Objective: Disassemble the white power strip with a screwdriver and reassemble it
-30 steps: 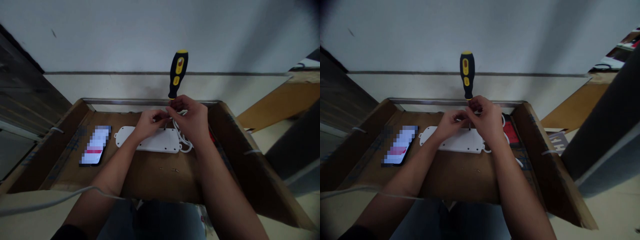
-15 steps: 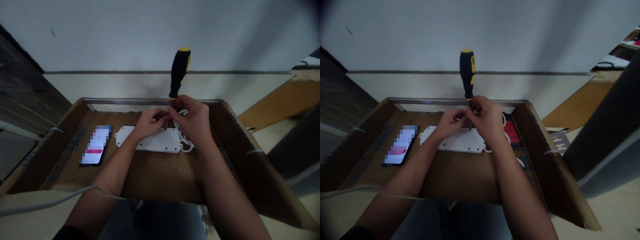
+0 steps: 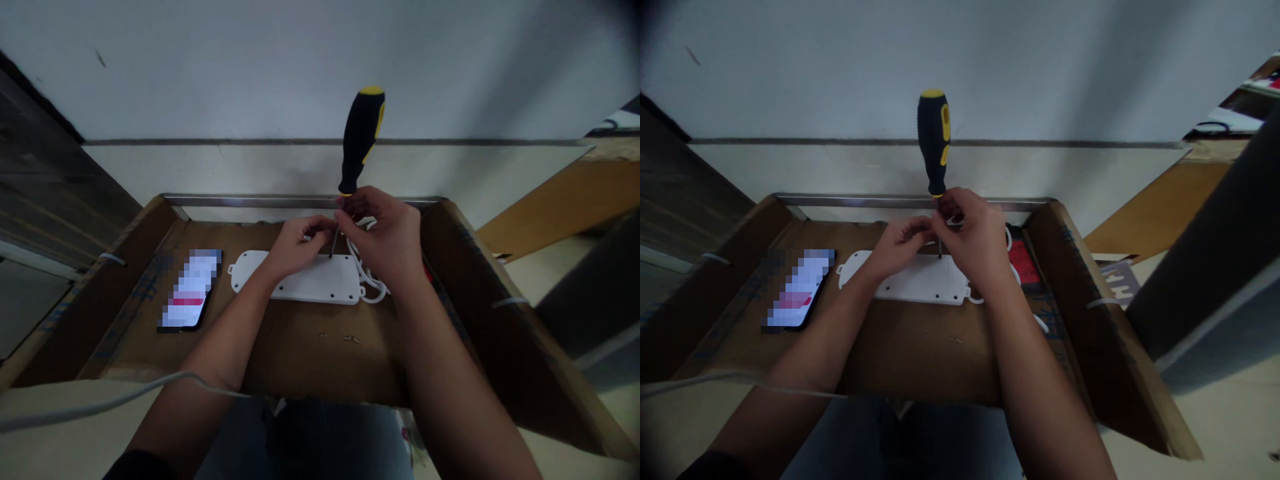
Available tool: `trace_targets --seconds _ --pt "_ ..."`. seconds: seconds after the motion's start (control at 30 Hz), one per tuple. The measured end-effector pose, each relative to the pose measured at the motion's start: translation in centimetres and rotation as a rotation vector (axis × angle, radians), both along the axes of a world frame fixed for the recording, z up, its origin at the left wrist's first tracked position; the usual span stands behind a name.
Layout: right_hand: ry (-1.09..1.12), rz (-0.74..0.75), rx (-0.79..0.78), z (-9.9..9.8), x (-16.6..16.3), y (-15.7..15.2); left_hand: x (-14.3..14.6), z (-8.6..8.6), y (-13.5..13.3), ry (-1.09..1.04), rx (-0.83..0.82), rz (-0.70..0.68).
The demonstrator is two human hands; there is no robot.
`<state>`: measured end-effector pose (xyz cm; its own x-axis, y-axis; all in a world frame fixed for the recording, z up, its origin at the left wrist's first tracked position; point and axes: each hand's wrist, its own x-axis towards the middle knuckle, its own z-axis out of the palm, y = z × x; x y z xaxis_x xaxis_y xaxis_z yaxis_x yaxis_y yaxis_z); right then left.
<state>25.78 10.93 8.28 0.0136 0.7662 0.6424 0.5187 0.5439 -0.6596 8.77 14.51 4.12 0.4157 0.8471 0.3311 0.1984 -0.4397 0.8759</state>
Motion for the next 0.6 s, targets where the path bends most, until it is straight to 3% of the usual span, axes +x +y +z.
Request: trace_targets --seconds 0.33,0.6 --pt "0.028 0.003 0.043 -0.04 0.18 0.07 -0.18 0.4 -0.03 0.126 -0.078 0.014" --pt "0.035 0.0 0.026 0.02 0.31 0.0 -0.38 0.46 -0.47 0.277 -0.026 -0.061"
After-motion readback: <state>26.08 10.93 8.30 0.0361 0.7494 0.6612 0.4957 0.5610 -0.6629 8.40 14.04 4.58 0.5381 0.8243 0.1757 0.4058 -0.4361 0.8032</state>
